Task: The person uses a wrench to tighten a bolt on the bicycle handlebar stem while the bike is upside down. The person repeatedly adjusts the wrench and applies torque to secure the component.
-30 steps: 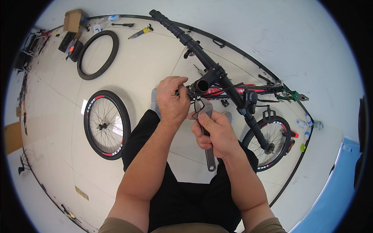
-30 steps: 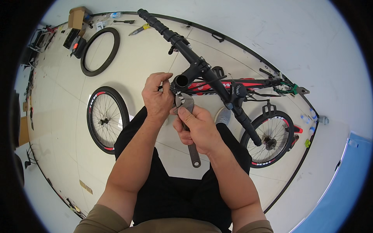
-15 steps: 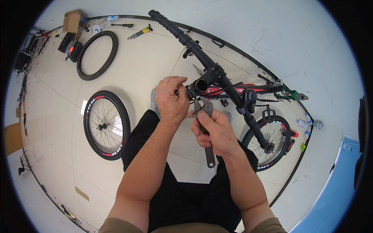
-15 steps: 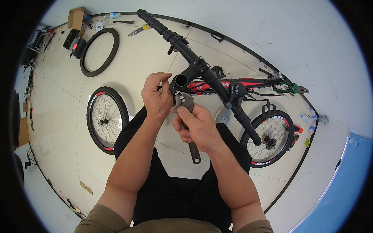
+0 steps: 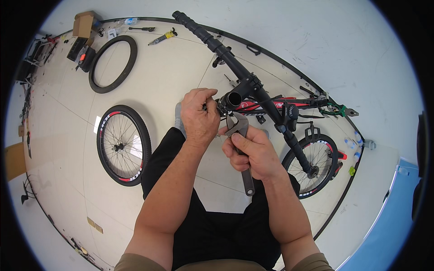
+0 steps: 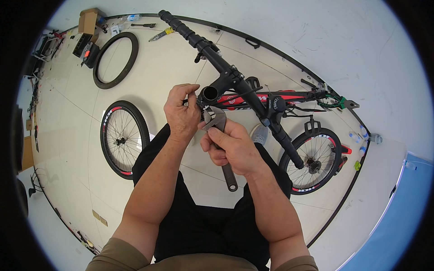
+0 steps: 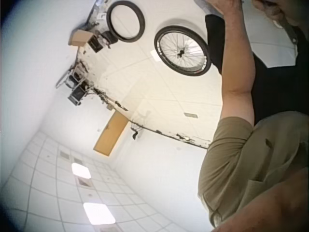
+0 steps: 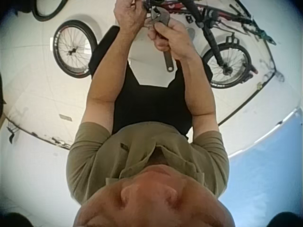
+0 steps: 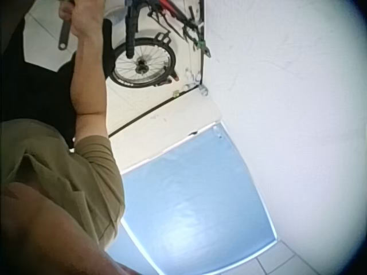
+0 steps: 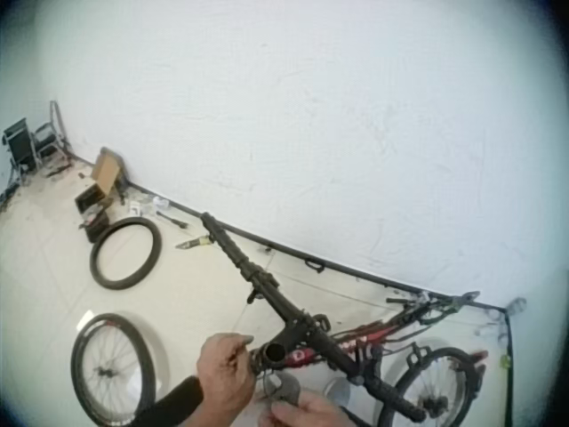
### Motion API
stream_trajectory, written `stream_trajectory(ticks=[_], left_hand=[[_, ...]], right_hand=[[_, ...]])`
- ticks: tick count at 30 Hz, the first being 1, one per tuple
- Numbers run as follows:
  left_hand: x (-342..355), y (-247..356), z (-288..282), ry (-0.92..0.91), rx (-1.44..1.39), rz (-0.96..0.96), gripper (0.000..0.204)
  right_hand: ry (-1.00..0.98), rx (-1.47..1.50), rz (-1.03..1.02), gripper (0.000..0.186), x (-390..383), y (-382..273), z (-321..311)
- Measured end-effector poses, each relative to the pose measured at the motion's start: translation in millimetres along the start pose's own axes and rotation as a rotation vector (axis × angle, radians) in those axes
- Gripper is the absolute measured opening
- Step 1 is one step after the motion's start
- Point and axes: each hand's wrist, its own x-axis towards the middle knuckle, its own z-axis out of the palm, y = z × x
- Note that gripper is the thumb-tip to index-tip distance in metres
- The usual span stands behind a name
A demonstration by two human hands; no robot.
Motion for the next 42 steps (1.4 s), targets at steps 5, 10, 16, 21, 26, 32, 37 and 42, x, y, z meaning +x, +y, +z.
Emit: stream_trajectory(ticks=[5,10,16,21,26,32,37,42], left_hand=[[0.2,0.1,0.0,-0.002,-0.005,-0.005,0.018],[0.4,0.5,-0.3,-0.003,-0.013,-0.007,0.018],[1.0,2.5,-0.2,0.003,-0.015,-0.003,0.018],[0.8,0.2,0.5,0.008,-0.021,-0.015,0.017],[0.5,0.8,0.0,0.011,-0.024,-0.019,0.017],[0.4,1.4,0.2,0.007,-0.026,-0.026,0.016],[0.2,1.8,0.2,-0.003,-0.022,-0.036,0.016],[0.3,3.0,-0.8,-0.001,-0.006,-0.032,0.017]], right_hand=[[-0.035,0.024,-0.013,0.026,0.4,-1.2,-3.2],[0.007,0.016,0.011,0.025,2.4,-0.9,-2.1],[0.115,-0.034,0.002,0.025,5.8,4.3,4.6],[0.138,-0.066,0.012,0.025,5.1,2.3,7.6],[0.074,0.113,0.014,0.023,-1.0,-4.4,8.7],[0.092,0.044,-0.024,0.026,-2.0,1.3,8.2],[0.152,-0.020,-0.025,0.028,-4.4,4.2,11.0],[0.166,-0.026,-0.031,0.027,-4.3,6.5,10.7]])
